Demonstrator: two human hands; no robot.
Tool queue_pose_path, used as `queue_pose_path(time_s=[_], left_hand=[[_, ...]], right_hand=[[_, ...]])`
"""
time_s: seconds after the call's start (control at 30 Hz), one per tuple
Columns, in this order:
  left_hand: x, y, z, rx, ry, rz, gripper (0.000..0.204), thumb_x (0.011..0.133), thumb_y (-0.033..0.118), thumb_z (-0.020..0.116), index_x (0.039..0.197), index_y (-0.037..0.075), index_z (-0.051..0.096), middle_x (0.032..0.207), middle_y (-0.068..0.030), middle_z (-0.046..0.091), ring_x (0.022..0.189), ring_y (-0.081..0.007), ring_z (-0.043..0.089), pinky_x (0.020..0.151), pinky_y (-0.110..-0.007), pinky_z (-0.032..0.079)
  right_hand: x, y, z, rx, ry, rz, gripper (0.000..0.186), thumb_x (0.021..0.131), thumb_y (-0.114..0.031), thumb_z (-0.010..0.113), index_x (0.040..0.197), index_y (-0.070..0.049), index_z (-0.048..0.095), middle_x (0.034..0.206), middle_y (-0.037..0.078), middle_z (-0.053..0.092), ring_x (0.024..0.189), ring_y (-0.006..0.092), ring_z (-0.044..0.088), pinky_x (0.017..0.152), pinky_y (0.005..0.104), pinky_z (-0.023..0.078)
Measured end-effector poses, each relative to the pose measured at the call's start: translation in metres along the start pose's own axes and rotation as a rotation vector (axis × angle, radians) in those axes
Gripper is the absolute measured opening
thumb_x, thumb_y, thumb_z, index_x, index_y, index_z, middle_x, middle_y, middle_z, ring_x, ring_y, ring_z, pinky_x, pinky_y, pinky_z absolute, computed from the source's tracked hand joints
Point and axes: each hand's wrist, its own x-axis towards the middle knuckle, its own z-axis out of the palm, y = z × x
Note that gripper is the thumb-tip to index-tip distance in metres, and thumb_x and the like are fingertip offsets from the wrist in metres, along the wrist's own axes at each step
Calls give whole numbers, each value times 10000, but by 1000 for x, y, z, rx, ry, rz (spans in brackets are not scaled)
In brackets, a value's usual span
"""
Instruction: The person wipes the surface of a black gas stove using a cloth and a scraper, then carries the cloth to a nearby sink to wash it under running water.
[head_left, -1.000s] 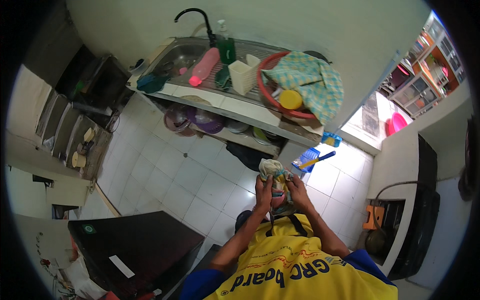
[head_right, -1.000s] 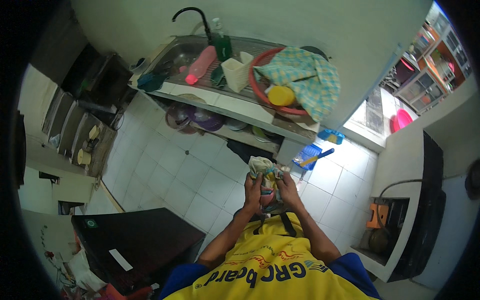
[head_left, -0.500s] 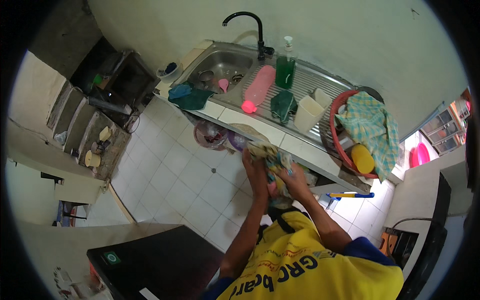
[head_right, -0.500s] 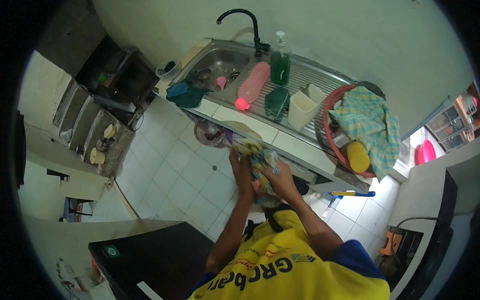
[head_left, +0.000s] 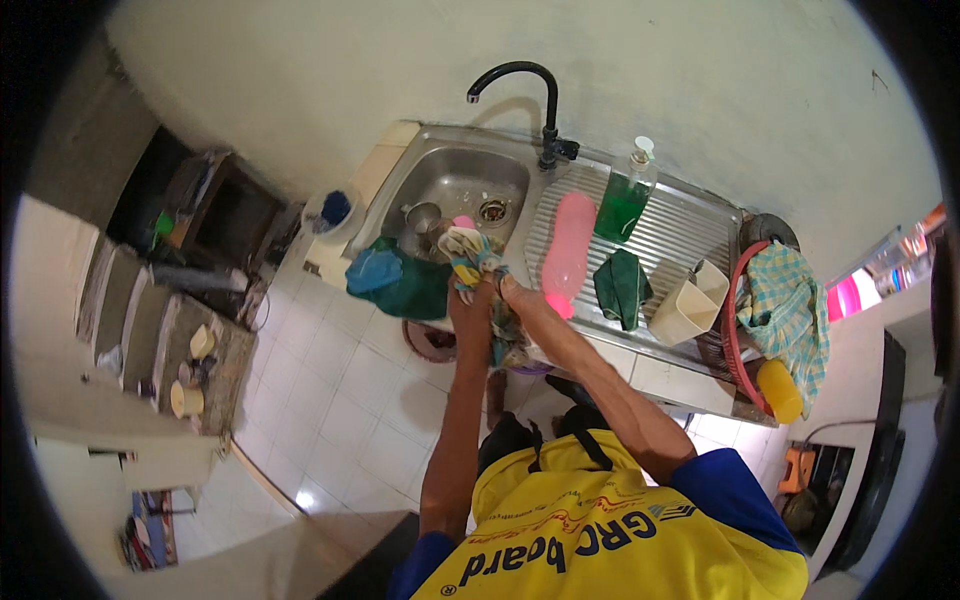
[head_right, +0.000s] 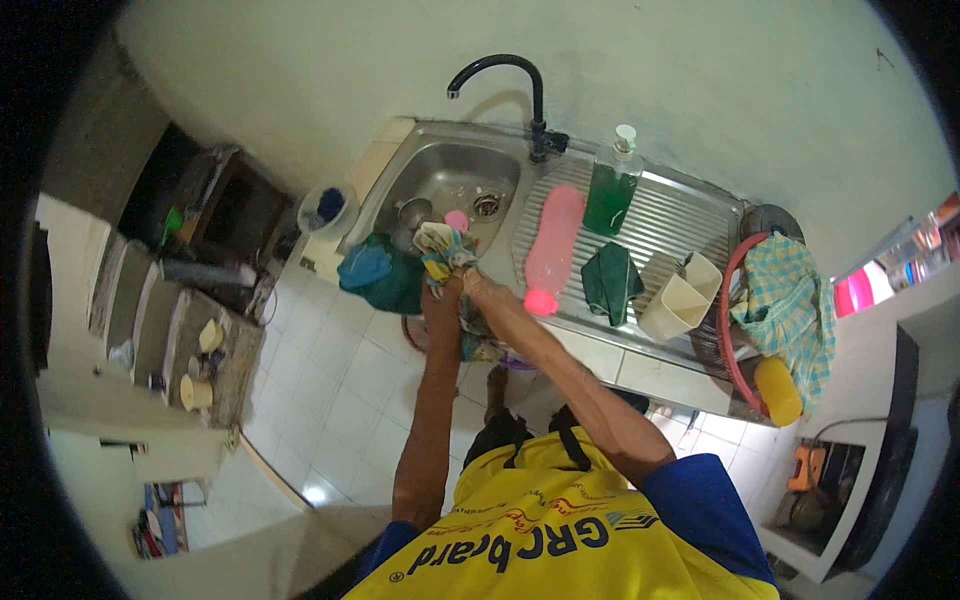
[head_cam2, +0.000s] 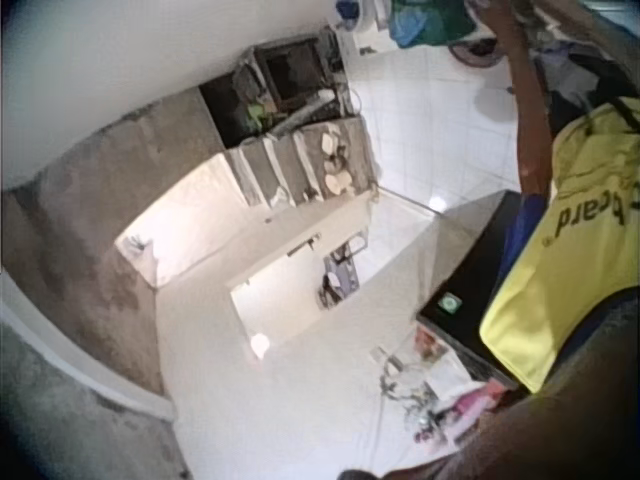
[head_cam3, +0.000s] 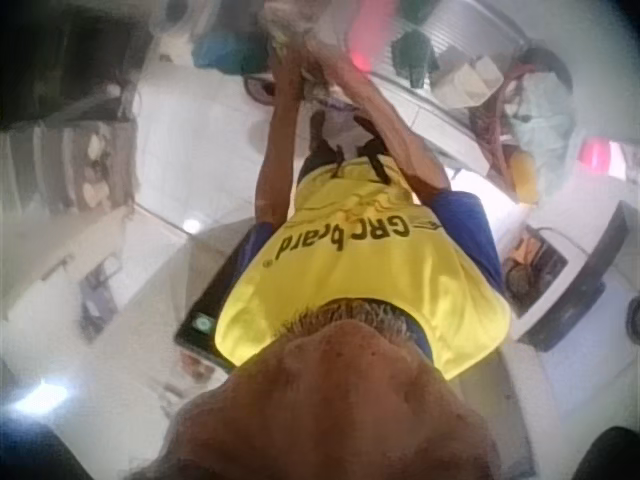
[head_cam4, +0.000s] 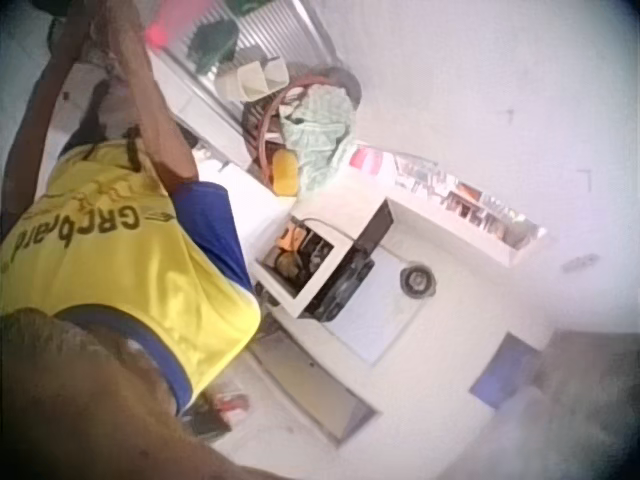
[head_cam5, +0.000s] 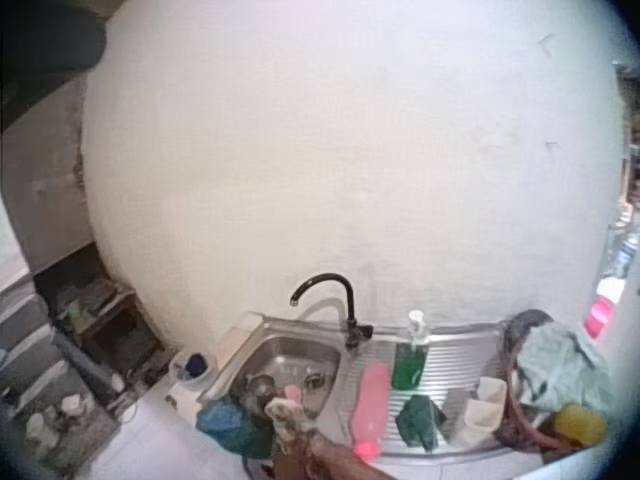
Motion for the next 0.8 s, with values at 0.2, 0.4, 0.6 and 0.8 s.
queue_pose_path(time_s=[0.2, 0.4, 0.6, 0.8], left_hand=[[125, 5, -16, 5, -206, -131, 324, 847, 156, 681, 1123, 12, 593, 966, -46, 631, 820, -121, 586, 739, -262, 468], [194, 10, -1, 35, -289, -163, 291, 843, 150, 689, 1096, 29, 610, 884, -10, 623, 740, -88, 567, 658, -240, 464], [237, 11, 1, 169, -461, -280, 409, 844, 162, 701, 1200, 14, 565, 912, -13, 626, 756, -89, 564, 651, -255, 473], [257, -6, 1, 157, -493, -258, 571, 853, 152, 688, 1349, -22, 466, 1152, -75, 623, 1013, -141, 582, 864, -268, 467]], right_hand=[[116, -3, -60, -31, 348, 23, 568, 987, -513, 466, 1244, -19, 578, 1052, 113, 651, 860, 190, 658, 668, 307, 518], [243, -6, -160, -44, 759, 49, 681, 929, -614, 478, 1277, -29, 450, 906, 108, 579, 735, 224, 626, 563, 376, 511], [312, 9, -227, -51, 1005, 255, 752, 892, -678, 476, 1186, 14, 501, 910, 166, 586, 658, 274, 616, 494, 425, 478], [326, 31, -273, -130, 951, 311, 662, 885, -644, 534, 848, 15, 584, 603, 124, 531, 488, 245, 532, 401, 406, 411]])
